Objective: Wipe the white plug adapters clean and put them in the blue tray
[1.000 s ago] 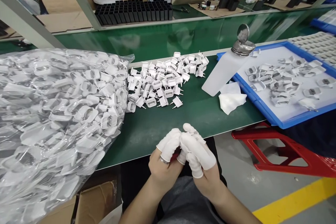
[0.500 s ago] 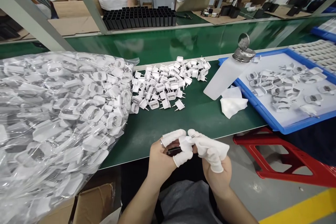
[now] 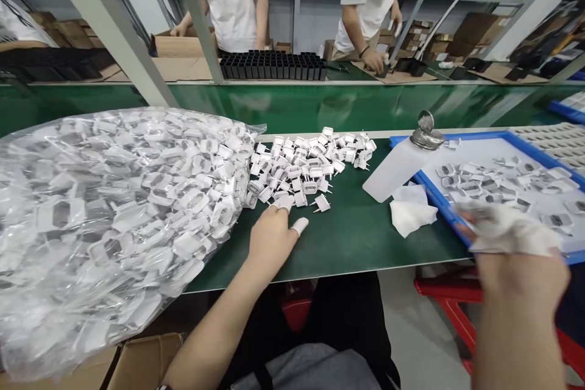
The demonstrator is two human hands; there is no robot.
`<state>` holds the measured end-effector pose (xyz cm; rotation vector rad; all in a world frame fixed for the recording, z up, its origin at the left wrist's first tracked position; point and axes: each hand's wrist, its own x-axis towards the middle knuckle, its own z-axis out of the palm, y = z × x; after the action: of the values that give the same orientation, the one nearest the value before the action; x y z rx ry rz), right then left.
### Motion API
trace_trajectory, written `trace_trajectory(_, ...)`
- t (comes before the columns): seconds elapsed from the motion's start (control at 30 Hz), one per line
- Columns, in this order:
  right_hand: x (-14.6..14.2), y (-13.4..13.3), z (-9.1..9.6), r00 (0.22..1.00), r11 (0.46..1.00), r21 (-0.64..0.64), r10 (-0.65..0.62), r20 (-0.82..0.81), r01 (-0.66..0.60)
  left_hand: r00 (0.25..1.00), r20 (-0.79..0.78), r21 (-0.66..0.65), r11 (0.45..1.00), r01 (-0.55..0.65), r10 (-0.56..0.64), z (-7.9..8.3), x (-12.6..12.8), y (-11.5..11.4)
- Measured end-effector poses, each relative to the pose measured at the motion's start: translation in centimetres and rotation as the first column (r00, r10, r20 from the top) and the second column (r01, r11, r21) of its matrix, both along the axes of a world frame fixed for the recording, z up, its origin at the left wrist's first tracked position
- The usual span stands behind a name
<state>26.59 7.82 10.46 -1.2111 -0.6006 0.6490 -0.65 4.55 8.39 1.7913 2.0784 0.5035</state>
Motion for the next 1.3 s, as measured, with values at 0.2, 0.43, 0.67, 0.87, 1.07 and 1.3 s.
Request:
trace_trajectory(0.2,8.2,4.3,1.1,0.926,0.987,0.012,-0.152,0.344,0.158,0.913,-0.303,0.004,0.957,0.29,-0.275,0.0,0.1,2.0)
trace_trajectory(0.43,1.3,-1.8,-3.4,0.928,0.965,0.166,0.133,0.347,-0.201,0.871,-0.352,-0.051,0.936,0.348,-0.343,-0.7,0.6,2.4)
trace_trajectory(0.67,-6.3,-7.1,-6.2,0.744,0.782,-0.117,0.62,0.248,-0.612,0.942,0.288,0.181,0.976,0.124,-0.173,-0.2,0.6,0.3)
trace_trajectory(0.87,-11.1,-7.4,-6.2,0.697,0.751,0.036,0.593,0.403,-0.659,-0.06,0.998,-0.024,0.988,-0.155,0.015,-1.0,3.7,-1.2)
trace_trajectory(1.07,-12.9,-7.1,-6.6,0.626,0.782,0.063,0.445,0.641,-0.62,-0.296,0.953,-0.092,0.992,-0.088,0.062,-1.7,4.5,-2.3)
trace_trajectory(1.3,-11.4,-5.7,-4.3,0.46,0.557,-0.012,0.697,0.551,-0.83,-0.231,0.97,-0.024,0.978,0.207,0.073,-2.8,1.7,-3.0)
